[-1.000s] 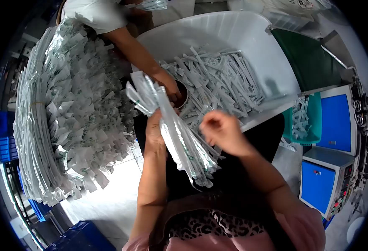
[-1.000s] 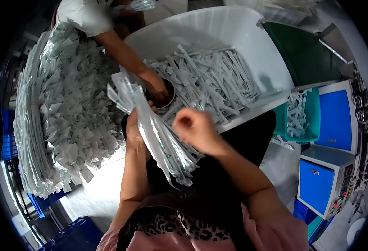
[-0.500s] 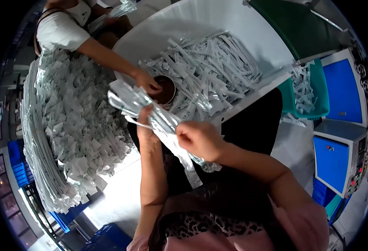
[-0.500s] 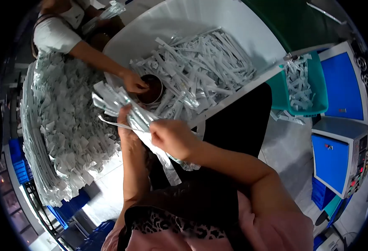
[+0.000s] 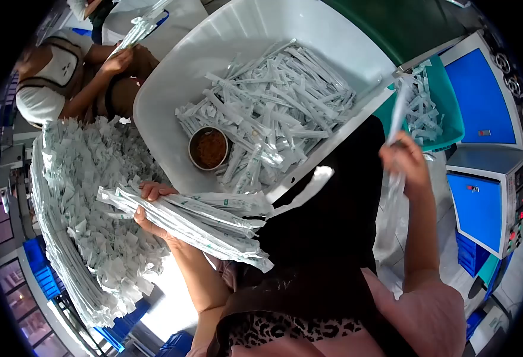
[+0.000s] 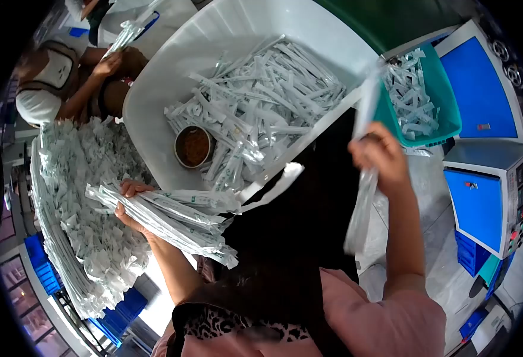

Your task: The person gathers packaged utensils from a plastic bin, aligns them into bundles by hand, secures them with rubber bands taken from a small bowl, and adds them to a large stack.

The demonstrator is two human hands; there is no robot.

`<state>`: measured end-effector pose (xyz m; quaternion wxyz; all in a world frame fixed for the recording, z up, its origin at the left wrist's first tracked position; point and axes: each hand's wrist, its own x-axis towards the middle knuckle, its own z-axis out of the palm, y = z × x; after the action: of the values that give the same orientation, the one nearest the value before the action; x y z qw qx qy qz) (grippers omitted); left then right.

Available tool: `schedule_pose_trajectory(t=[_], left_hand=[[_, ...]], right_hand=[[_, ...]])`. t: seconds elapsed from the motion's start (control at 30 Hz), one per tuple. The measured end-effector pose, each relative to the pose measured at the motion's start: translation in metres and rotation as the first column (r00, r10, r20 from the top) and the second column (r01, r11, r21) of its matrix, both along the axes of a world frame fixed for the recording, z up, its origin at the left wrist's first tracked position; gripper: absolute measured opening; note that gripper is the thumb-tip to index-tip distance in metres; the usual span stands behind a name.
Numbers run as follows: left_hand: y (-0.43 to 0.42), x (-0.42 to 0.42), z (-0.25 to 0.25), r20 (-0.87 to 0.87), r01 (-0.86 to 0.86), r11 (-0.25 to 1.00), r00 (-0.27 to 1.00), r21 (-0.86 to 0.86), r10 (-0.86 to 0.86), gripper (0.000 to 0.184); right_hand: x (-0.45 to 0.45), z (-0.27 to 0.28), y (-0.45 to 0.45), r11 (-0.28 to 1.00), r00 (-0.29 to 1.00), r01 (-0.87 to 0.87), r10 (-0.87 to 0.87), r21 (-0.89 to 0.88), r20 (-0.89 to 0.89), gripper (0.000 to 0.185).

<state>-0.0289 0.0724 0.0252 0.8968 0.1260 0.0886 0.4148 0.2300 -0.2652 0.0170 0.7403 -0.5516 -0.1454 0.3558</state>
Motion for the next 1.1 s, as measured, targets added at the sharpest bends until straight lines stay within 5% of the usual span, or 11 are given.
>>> schedule_pose_trajectory(t=[0.13, 0.3, 0.4, 0.43, 0.57, 0.73, 0.83, 0.9, 0.97, 1.03, 1.1], left_hand=[[-0.005, 0.033, 0.002, -0.029, 0.084, 0.995, 0.996, 0.051, -0.083, 0.040], [-0.001, 0.050, 0.000, -0.153, 0.089, 0.996, 0.985, 0.023, -0.084, 0.034], [0.007, 0.044, 0.001, -0.204, 0.113, 0.993, 0.973, 0.030, -0.104, 0.031], [0.011, 0.043, -0.003, -0.228, 0.091, 0.995, 0.970, 0.049, -0.078, 0.031], [0.008, 0.042, -0.015, -0.605, -0.070, 0.969, 0.770, 0.236, 0.203, 0.036], [-0.009, 0.073, -0.008, -0.410, 0.197, 0.980, 0.896, 0.020, -0.172, 0.017], [-0.020, 0.088, -0.006, -0.312, 0.315, 0.948, 0.897, -0.044, -0.312, 0.028], [-0.026, 0.103, -0.010, -0.329, 0.218, 0.974, 0.917, -0.062, -0.226, 0.031], [-0.037, 0.112, -0.013, -0.668, 0.153, 0.967, 0.744, 0.205, 0.024, 0.046], [-0.047, 0.120, -0.008, -0.677, 0.111, 0.965, 0.732, 0.238, 0.083, 0.046], [-0.041, 0.117, -0.008, -0.683, 0.224, 0.962, 0.729, 0.159, -0.057, 0.042]], right_hand=[[-0.064, 0.023, 0.059, 0.749, 0.741, -0.620, 0.657, -0.233, 0.138, 0.076], [-0.050, -0.035, 0.066, 0.762, 0.598, -0.519, 0.647, -0.387, 0.474, 0.038], [-0.001, -0.038, 0.008, 0.955, 0.973, -0.217, 0.229, -0.205, 0.036, 0.022], [0.013, -0.031, -0.006, 0.974, 0.983, 0.024, -0.064, -0.226, -0.170, 0.018], [0.096, -0.112, -0.096, 0.719, 0.743, 0.644, -0.670, -0.261, -0.012, 0.013], [0.187, -0.171, -0.171, 0.291, 0.544, 0.733, -0.794, -0.614, 0.273, 0.027], [0.239, -0.170, -0.154, 0.388, 0.542, 0.805, -0.789, -0.449, 0.289, 0.041], [0.252, -0.154, -0.136, 0.172, 0.774, 0.619, -0.303, -0.767, 0.556, 0.046], [0.266, -0.158, -0.129, -0.163, 0.718, 0.686, 0.312, -0.709, 0.622, 0.046], [0.213, -0.071, -0.074, 0.149, 0.710, 0.673, 0.142, -0.724, 0.690, 0.040], [0.129, -0.018, -0.015, 0.723, 0.518, 0.626, -0.106, -0.292, 0.849, 0.039]])
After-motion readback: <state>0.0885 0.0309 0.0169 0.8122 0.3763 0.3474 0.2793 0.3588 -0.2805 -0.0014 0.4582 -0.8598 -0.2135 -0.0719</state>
